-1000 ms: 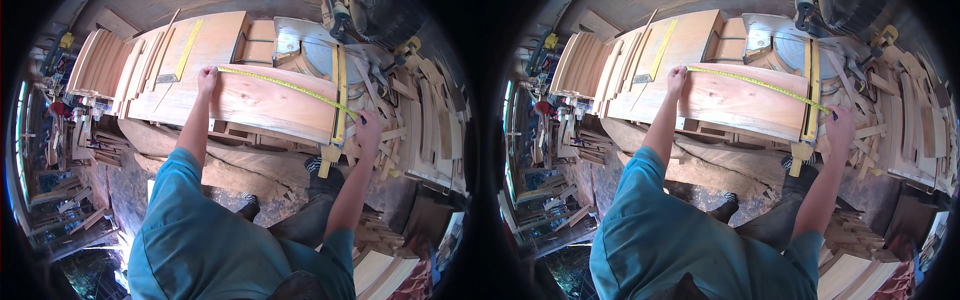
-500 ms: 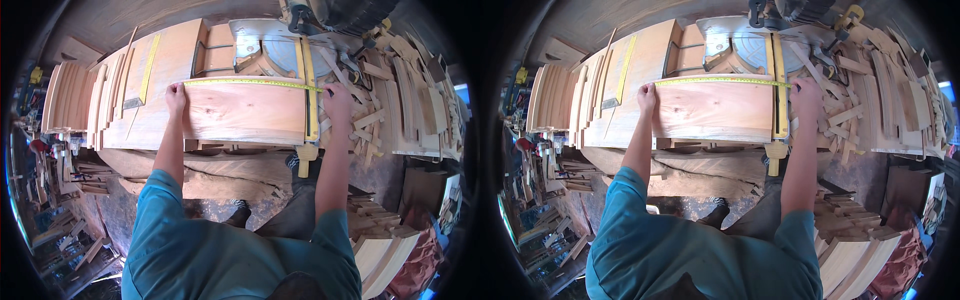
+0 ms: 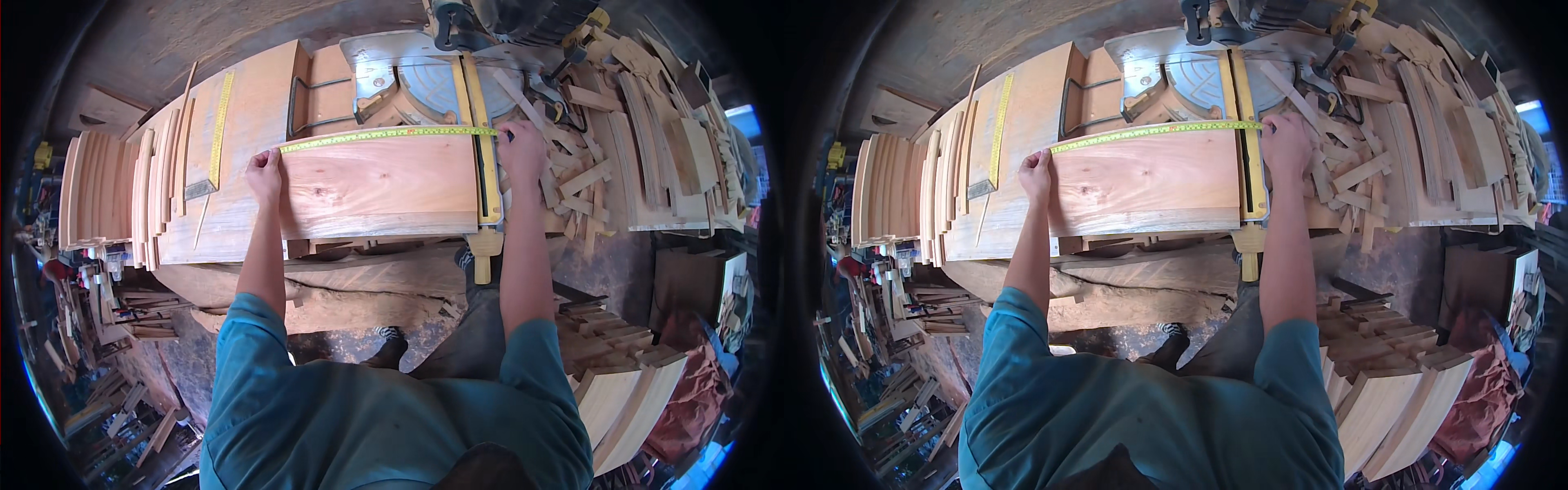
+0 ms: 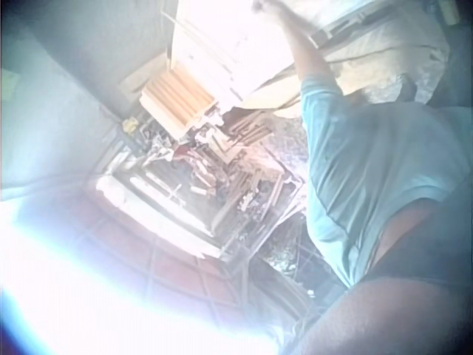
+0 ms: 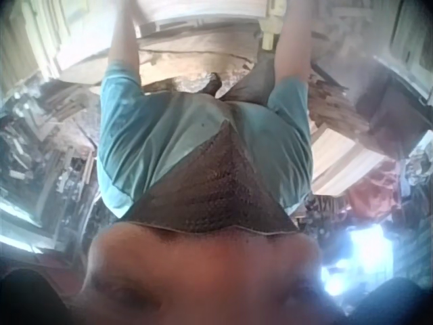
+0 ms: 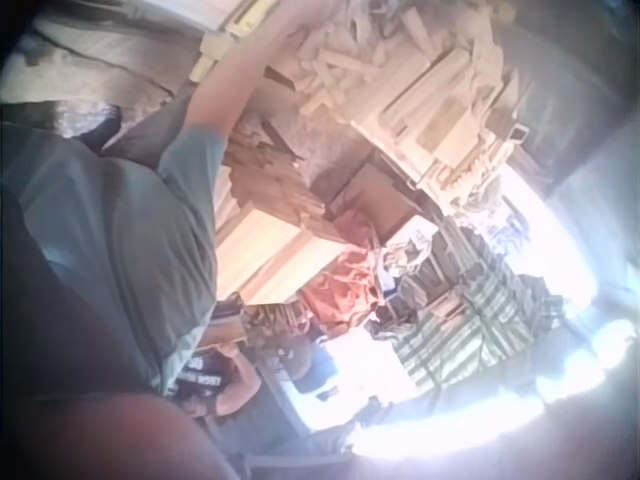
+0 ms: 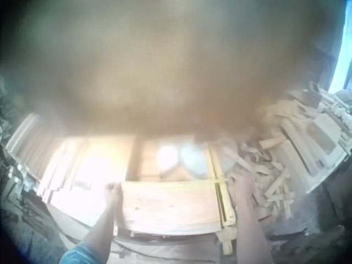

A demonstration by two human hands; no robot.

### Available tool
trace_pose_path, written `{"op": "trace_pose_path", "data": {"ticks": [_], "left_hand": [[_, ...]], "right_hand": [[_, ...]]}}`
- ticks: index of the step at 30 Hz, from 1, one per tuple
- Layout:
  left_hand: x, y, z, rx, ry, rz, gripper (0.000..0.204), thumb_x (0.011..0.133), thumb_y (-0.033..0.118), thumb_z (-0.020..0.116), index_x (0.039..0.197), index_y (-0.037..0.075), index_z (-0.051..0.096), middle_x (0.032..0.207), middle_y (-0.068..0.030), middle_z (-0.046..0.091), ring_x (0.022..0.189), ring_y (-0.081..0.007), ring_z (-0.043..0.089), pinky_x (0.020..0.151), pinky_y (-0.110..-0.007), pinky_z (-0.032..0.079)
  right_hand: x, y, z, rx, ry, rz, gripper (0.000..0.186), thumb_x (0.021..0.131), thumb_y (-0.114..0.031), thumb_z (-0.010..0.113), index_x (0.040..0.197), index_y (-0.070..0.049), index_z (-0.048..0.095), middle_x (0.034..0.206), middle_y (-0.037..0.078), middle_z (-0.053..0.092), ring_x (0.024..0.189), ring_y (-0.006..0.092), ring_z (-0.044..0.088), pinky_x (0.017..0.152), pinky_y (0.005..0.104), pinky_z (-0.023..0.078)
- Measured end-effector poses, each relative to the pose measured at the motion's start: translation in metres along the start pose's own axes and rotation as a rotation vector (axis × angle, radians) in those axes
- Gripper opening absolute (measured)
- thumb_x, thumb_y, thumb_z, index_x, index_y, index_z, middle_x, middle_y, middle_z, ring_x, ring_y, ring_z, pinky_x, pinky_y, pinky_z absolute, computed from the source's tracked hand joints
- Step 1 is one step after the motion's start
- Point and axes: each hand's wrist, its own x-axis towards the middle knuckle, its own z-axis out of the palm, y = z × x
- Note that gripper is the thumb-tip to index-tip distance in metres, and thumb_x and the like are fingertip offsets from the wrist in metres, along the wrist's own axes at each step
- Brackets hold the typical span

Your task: The person measures wooden boards with a tape measure, cuts them using a miter saw, and stacks the boards.

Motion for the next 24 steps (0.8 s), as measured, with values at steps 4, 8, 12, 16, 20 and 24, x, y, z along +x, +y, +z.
{"op": "trace_pose_path", "data": {"ticks": [4, 8, 12, 16, 20, 24], "left_hand": [[-0.003, 0.004, -0.002, 0.035, 0.003, 0.015, 0.037, 0.089, 0.03, 0.083, 0.098, -0.005, 0.076, 0.086, -0.0126, 0.076, 0.078, -0.0171, 0.068, 0.077, -0.032, 0.055], [-0.002, 0.005, -0.002, 0.019, -0.005, 0.015, 0.038, 0.089, 0.032, 0.083, 0.099, -0.005, 0.076, 0.087, -0.0126, 0.077, 0.079, -0.0174, 0.069, 0.078, -0.032, 0.055], [-0.001, 0.001, -0.001, 0.047, 0.0, 0.022, 0.039, 0.089, 0.032, 0.083, 0.099, -0.005, 0.076, 0.088, -0.0128, 0.077, 0.079, -0.0178, 0.069, 0.078, -0.033, 0.055], [0.002, -0.006, 0.001, 0.069, 0.012, 0.025, 0.038, 0.089, 0.03, 0.083, 0.098, -0.006, 0.076, 0.087, -0.0133, 0.077, 0.08, -0.0182, 0.069, 0.079, -0.033, 0.055], [0.009, -0.014, 0.004, -0.033, 0.013, 0.032, 0.031, 0.09, 0.025, 0.081, 0.098, -0.004, 0.074, 0.086, -0.01, 0.075, 0.078, -0.0176, 0.067, 0.076, -0.033, 0.055], [0.002, -0.007, -0.004, -0.244, 0.143, 0.083, 0.024, 0.093, 0.02, 0.078, 0.1, -0.001, 0.072, 0.091, -0.0067, 0.072, 0.077, -0.0159, 0.063, 0.074, -0.032, 0.053]], "right_hand": [[-0.002, -0.001, 0.0, 0.003, 0.004, 0.001, 0.011, 0.088, -0.021, 0.073, 0.098, -0.019, 0.077, 0.11, 0.003, 0.066, 0.115, 0.025, 0.061, 0.094, 0.0409, 0.052], [-0.004, -0.002, 0.001, -0.012, 0.011, 0.011, 0.01, 0.088, -0.021, 0.073, 0.098, -0.02, 0.076, 0.111, 0.002, 0.066, 0.116, 0.0251, 0.06, 0.094, 0.0405, 0.053], [-0.003, -0.003, 0.003, -0.028, 0.015, 0.028, 0.01, 0.088, -0.022, 0.073, 0.098, -0.021, 0.076, 0.111, 0.001, 0.066, 0.116, 0.0247, 0.06, 0.095, 0.0401, 0.052], [-0.004, -0.004, 0.001, -0.01, 0.005, 0.033, 0.01, 0.089, -0.022, 0.072, 0.098, -0.021, 0.076, 0.112, 0.0, 0.066, 0.117, 0.0234, 0.059, 0.096, 0.0394, 0.052], [-0.009, -0.007, -0.012, 0.008, -0.034, 0.015, 0.013, 0.088, -0.02, 0.07, 0.099, -0.02, 0.076, 0.109, 0.001, 0.069, 0.11, 0.0255, 0.064, 0.091, 0.0416, 0.054], [-0.019, -0.017, -0.043, 0.099, -0.311, 0.009, 0.021, 0.082, -0.015, 0.071, 0.102, -0.017, 0.076, 0.103, 0.006, 0.073, 0.095, 0.0276, 0.07, 0.082, 0.0409, 0.056]]}}
